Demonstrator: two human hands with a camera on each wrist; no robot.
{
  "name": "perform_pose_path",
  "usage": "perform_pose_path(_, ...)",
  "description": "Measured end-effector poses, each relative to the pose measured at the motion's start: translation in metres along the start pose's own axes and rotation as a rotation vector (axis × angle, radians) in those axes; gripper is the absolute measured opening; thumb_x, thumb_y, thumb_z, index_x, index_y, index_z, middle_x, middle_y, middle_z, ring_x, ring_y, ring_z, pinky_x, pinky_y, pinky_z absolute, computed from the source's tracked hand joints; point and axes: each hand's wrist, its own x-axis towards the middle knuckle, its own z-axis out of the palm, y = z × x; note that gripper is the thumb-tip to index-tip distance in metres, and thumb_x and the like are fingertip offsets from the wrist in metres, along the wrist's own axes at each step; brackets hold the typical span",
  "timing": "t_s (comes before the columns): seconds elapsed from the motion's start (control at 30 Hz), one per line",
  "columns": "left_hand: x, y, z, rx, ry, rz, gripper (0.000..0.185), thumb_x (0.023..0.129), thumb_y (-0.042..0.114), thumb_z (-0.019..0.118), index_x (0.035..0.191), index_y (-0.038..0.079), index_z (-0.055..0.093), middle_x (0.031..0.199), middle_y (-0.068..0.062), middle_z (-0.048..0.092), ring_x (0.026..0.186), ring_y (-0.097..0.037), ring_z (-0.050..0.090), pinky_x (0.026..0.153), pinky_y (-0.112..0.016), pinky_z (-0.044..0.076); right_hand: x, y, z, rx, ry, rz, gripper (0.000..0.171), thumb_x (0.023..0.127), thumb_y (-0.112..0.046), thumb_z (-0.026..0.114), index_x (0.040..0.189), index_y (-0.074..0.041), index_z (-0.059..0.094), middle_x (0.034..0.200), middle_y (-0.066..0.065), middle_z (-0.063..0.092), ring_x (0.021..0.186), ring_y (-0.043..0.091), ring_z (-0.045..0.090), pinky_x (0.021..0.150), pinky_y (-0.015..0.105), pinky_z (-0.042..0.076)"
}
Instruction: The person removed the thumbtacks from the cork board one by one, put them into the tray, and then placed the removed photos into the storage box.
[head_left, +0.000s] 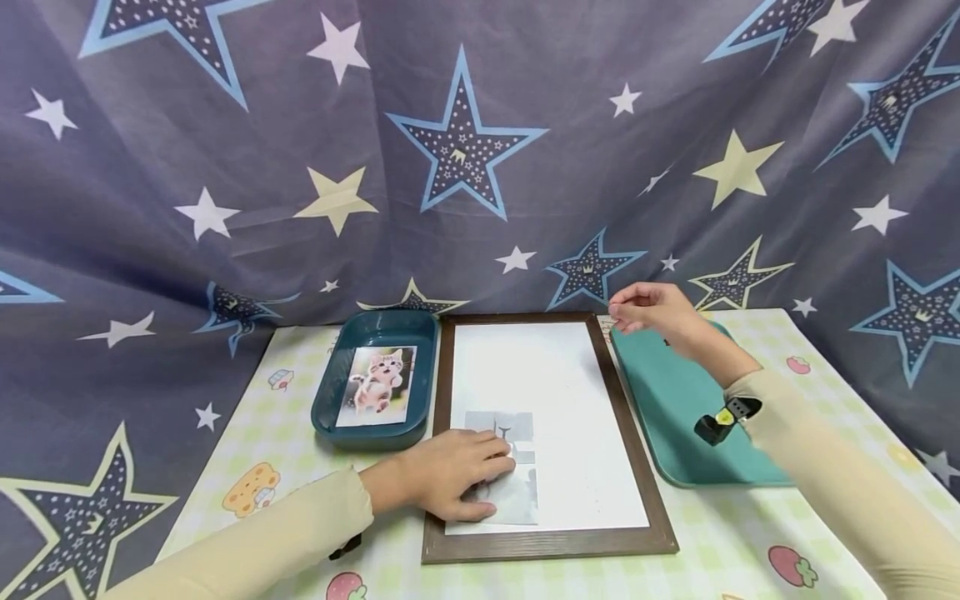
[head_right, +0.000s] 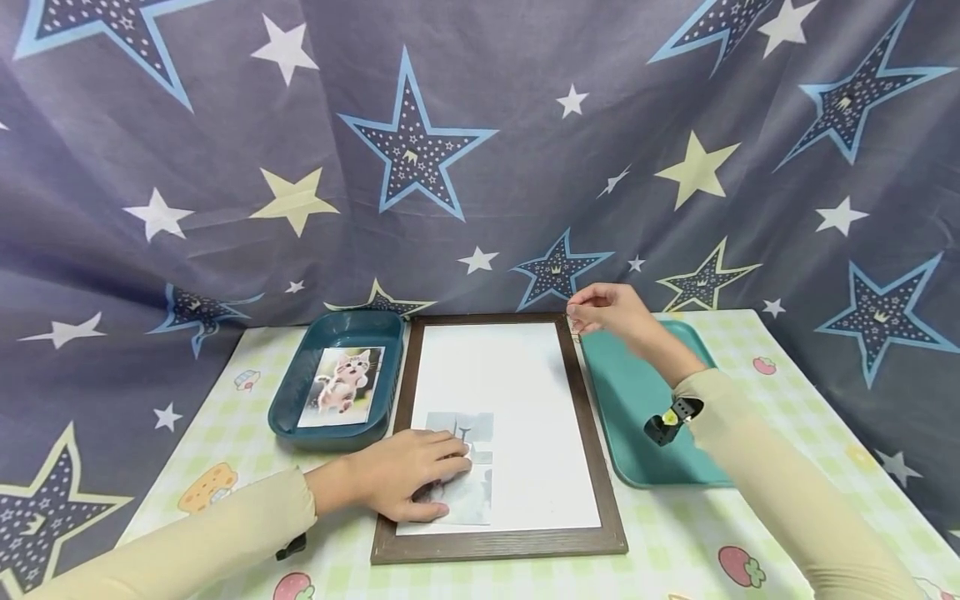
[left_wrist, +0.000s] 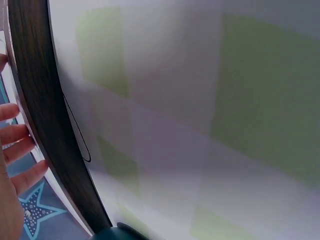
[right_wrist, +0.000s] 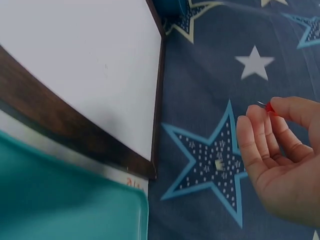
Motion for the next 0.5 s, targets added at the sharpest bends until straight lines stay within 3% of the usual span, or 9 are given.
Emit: perform_pose_path(0.5, -0.002, -0.002, 0.003, -0.012, 0.045, 0.008, 0.048, 0.1, 0.055, 0.051, 0.133, 0.02, 0.054, 0.123, 0.004, 0.055, 0.103, -0.008, 0.052, 0.094, -0.029, 0.053, 0.009, 0.021, -0.027, -0.061, 0.079, 0.106, 0.031, 0.103, -0.017, 0.061, 0.121, 0.007, 0.058, 0.085, -0.014, 0.072, 0.08, 0.004, 0.071, 0.083, 0.028, 0.061)
